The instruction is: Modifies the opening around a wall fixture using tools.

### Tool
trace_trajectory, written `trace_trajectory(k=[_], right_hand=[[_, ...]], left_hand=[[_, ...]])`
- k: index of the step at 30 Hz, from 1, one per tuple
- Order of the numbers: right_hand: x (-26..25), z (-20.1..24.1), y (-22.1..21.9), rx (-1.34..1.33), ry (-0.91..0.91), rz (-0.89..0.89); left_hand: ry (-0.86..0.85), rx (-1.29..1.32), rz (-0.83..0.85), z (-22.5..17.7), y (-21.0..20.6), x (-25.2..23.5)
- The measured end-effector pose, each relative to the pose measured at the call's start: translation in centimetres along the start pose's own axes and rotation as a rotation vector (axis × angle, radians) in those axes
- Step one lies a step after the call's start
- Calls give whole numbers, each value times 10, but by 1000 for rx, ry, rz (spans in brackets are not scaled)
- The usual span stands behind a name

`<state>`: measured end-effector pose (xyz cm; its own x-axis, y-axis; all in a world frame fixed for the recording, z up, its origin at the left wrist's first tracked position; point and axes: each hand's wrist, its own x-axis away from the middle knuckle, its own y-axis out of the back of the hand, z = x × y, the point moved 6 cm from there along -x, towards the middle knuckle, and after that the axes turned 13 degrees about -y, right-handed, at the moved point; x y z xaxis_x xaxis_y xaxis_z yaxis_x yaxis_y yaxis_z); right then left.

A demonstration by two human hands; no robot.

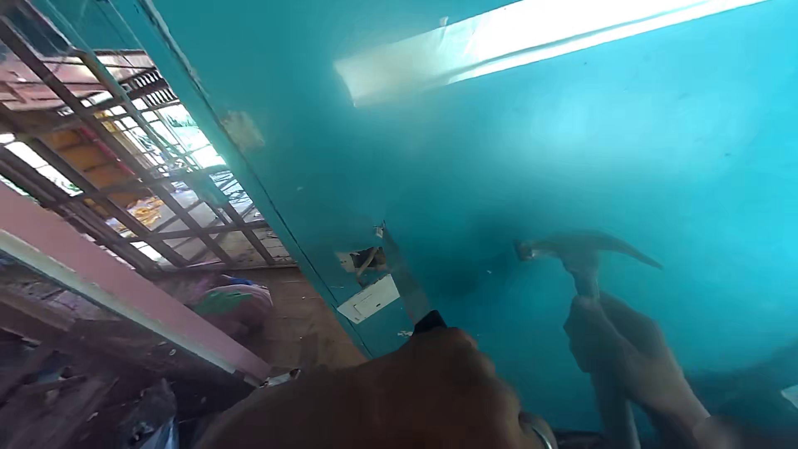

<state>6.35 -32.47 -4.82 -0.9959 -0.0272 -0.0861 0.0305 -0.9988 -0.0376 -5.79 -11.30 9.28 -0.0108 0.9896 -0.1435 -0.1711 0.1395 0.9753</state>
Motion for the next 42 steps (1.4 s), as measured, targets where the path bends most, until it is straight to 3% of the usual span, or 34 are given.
trace_trajectory(k=[8,17,28,38,42], right_hand=[[7,-22,-4,-26,-98,31],[52,5,-20,7,13,-21],[87,1,-35,14,-10,-147],[98,8,-47,27,40,-173],[97,29,-71,-23,231,-121]], left_hand=[[-44,-66,-14,6,6,-4],[-156,-35,-23,-6,19,7],[-257,-16,-31,-13,23,31],[-265,33,32,7,29,37],[-257,112,-171,19,43,40]])
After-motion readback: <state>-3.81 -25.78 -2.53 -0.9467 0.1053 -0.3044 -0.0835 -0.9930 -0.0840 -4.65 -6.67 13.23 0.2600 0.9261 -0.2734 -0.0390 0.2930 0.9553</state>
